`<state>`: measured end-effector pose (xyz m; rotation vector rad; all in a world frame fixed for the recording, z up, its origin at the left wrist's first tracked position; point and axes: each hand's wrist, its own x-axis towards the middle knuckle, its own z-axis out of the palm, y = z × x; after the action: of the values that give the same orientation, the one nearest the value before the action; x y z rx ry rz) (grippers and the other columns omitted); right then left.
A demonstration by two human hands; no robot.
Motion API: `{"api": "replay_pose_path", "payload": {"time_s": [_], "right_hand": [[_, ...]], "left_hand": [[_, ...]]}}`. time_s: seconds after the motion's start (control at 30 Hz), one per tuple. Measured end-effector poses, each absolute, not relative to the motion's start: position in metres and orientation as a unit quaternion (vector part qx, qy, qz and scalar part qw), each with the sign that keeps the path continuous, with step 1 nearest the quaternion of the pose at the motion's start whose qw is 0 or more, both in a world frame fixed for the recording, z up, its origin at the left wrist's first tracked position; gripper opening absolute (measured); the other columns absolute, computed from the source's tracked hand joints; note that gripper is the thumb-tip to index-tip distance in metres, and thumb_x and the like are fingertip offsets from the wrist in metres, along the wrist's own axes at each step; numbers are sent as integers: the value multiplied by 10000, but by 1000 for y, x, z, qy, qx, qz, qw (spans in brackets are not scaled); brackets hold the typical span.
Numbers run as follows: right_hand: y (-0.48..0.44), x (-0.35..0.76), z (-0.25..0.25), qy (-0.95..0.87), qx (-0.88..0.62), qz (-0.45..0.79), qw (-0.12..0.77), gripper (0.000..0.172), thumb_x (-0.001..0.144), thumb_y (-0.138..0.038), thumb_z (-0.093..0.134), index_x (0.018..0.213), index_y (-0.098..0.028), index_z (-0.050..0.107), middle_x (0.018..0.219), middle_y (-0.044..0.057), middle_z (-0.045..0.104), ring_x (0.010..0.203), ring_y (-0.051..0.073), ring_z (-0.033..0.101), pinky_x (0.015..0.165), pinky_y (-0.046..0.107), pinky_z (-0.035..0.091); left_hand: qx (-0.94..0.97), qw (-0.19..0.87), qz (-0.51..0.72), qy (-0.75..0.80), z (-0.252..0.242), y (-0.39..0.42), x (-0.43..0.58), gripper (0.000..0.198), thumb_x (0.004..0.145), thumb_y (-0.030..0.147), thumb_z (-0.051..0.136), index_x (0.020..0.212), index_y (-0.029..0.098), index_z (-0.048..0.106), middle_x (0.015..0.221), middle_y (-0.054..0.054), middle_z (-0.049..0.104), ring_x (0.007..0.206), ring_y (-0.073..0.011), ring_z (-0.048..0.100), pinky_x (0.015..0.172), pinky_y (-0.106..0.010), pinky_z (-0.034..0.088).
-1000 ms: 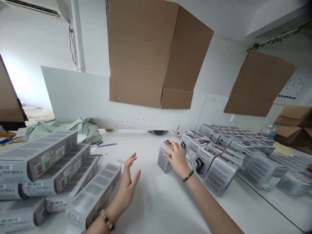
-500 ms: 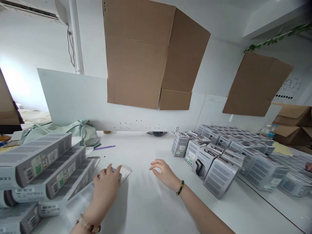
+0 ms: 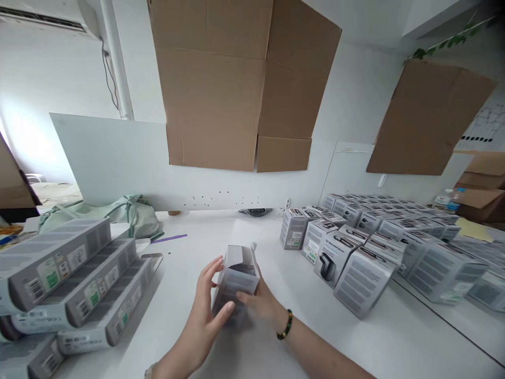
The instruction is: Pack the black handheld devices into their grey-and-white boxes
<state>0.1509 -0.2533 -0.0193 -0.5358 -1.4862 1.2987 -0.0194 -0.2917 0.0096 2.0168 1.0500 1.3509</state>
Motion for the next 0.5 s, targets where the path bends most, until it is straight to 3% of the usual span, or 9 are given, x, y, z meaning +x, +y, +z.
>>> {"api": "replay_pose_path", "payload": {"time_s": [0.13,0.27,0.33,0.4,0.5], "right_hand": [[-251,173,-9,-680,-208,544,445,884,707,-523,803,1439,-305,358,1416,109,513,1299,307,501,1062,500,397],[-263,178,1,-693,-213,497,477,1089,705,-597,770,1524,-367,90,1507,124,356,1345,295,447,1085,493,378],[-272,178,7,-704,-206,454,506,1036,773,-610,698,1525,-397,18,1533,109,286,1358,284,427,1091,481,379],[-281,179,16,-742,-194,393,507,824,861,-543,623,1517,-402,145,1528,80,282,1384,275,380,1109,461,365],[-292,180,34,-798,-199,329,464,504,886,-394,596,1376,-367,481,1416,62,400,1335,264,414,1106,436,377]], "left_hand": [[737,247,499,384,10,-286,-20,520,937,436,518,1412,420,306,1551,-60,246,1445,-306,254,1115,-547,333],[743,270,480,381,12,-290,-21,548,895,438,584,1401,411,375,1588,-47,169,1476,-326,195,1144,-532,317],[752,273,451,396,14,-295,-22,558,861,443,623,1382,389,431,1562,-64,205,1472,-350,193,1150,-553,298],[765,276,422,401,18,-298,-24,611,816,421,667,1383,371,447,1536,-81,231,1458,-369,215,1141,-570,306],[793,257,397,384,25,-302,-28,727,729,307,706,1399,360,428,1493,-97,286,1383,-374,341,1096,-578,371]]}}
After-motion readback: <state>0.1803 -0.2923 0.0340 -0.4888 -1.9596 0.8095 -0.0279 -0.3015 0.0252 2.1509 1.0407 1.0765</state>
